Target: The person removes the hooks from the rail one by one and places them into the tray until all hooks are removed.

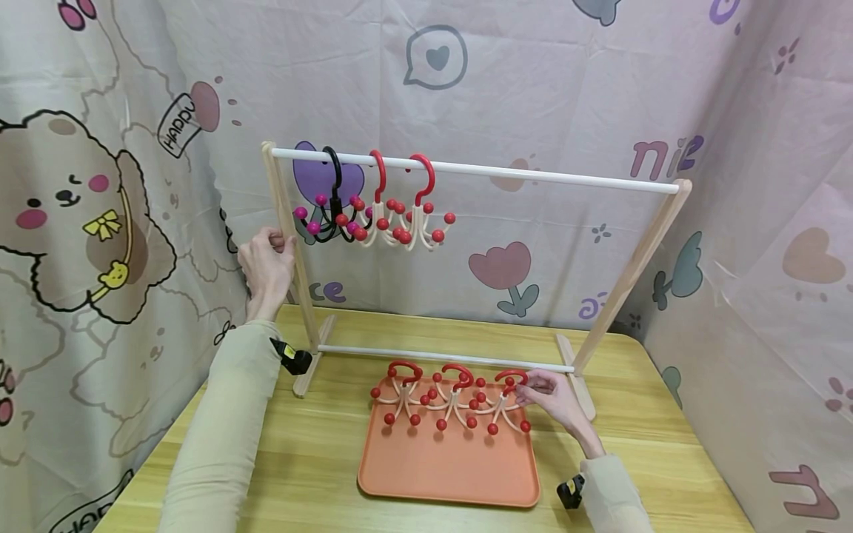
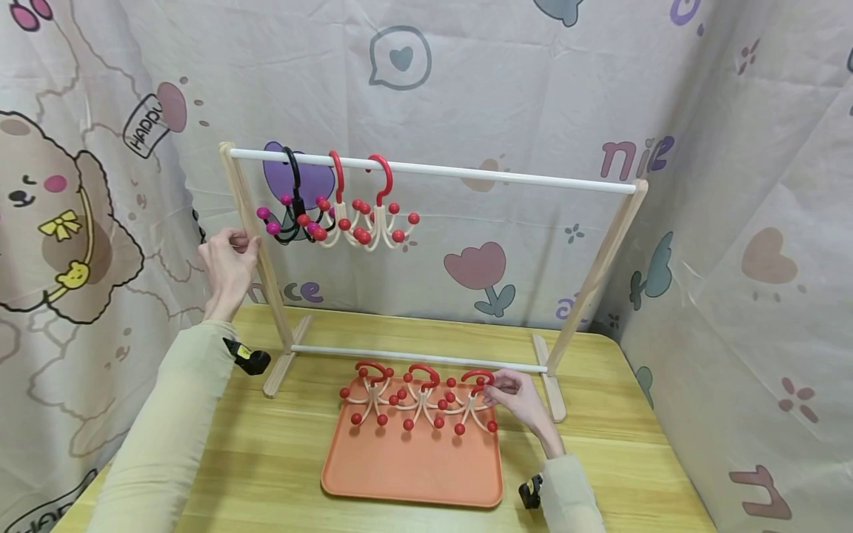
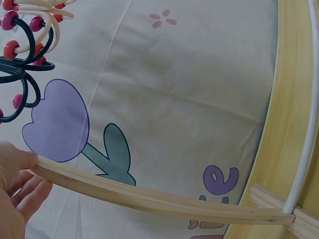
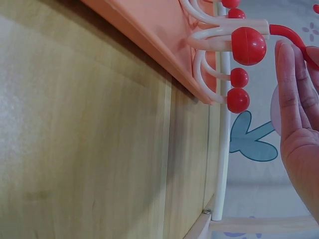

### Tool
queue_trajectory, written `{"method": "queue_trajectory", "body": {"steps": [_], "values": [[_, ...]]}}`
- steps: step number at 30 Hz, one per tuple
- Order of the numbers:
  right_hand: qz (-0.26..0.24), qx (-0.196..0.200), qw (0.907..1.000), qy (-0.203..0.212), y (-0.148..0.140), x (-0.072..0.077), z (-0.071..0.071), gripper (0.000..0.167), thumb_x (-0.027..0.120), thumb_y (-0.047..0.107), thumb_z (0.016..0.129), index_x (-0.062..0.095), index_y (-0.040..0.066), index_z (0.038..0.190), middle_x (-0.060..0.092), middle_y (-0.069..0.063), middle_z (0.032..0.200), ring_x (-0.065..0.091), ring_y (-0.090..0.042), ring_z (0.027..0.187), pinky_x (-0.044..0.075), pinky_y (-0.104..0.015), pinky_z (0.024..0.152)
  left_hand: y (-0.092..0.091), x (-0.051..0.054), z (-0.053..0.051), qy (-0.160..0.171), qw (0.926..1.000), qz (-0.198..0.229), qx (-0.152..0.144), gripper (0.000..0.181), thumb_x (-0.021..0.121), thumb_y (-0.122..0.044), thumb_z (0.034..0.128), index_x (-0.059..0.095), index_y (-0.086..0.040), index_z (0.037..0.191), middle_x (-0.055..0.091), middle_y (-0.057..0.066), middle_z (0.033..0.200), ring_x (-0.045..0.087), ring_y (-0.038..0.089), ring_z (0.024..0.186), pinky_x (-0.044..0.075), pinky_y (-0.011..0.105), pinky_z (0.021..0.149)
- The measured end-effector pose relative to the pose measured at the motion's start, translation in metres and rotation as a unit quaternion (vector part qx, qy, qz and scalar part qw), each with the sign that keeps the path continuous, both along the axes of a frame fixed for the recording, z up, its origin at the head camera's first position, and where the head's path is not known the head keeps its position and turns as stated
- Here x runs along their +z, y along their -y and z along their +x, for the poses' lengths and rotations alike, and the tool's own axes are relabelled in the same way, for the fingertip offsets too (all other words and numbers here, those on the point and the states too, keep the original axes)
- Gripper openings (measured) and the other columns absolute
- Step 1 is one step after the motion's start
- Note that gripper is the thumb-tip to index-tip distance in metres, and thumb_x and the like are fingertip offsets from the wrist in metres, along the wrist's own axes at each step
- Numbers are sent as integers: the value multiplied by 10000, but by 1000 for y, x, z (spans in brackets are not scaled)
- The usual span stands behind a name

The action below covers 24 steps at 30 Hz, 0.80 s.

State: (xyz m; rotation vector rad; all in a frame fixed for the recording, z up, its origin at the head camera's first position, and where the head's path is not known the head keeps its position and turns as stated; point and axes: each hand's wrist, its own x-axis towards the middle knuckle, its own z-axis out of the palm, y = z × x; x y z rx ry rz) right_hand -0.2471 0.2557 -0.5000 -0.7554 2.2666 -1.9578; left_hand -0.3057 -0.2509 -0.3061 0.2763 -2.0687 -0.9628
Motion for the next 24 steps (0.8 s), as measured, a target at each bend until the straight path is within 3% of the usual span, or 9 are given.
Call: {"method": "queue_trajectory", "body": {"steps": [3,9,15,24], "values": [[-43,-1,10000,4,0,0,0,110,640,5,940,638,-63,1026,783,-109,901,761,-156,746,613,-438,699,0,0,0,-21,10000,-19,0,251,666,-125,957,694,81,1099,738,275,1057,681,427,1003,491,503,947],[223,-258,9993,138,2,3,2,273,654,7,936,560,-209,1074,771,-159,900,755,-150,739,621,-443,705,0,0,0,-6,10000,-13,-24,257,666,-126,958,690,80,1109,736,275,1069,679,428,1019,492,504,952],[447,-648,9966,226,4,8,3,232,679,33,929,589,-138,1058,663,75,713,644,-109,574,554,-299,568,0,1,1,4,10000,12,-48,253,662,-125,961,690,81,1105,735,277,1064,673,425,1015,491,496,945],[544,-776,9953,177,5,18,3,275,693,90,936,625,-92,1131,598,70,707,609,-97,549,528,-275,593,-1,1,2,52,9999,31,-90,256,653,-127,968,688,76,1119,735,273,1065,670,416,1003,495,488,925]]}}
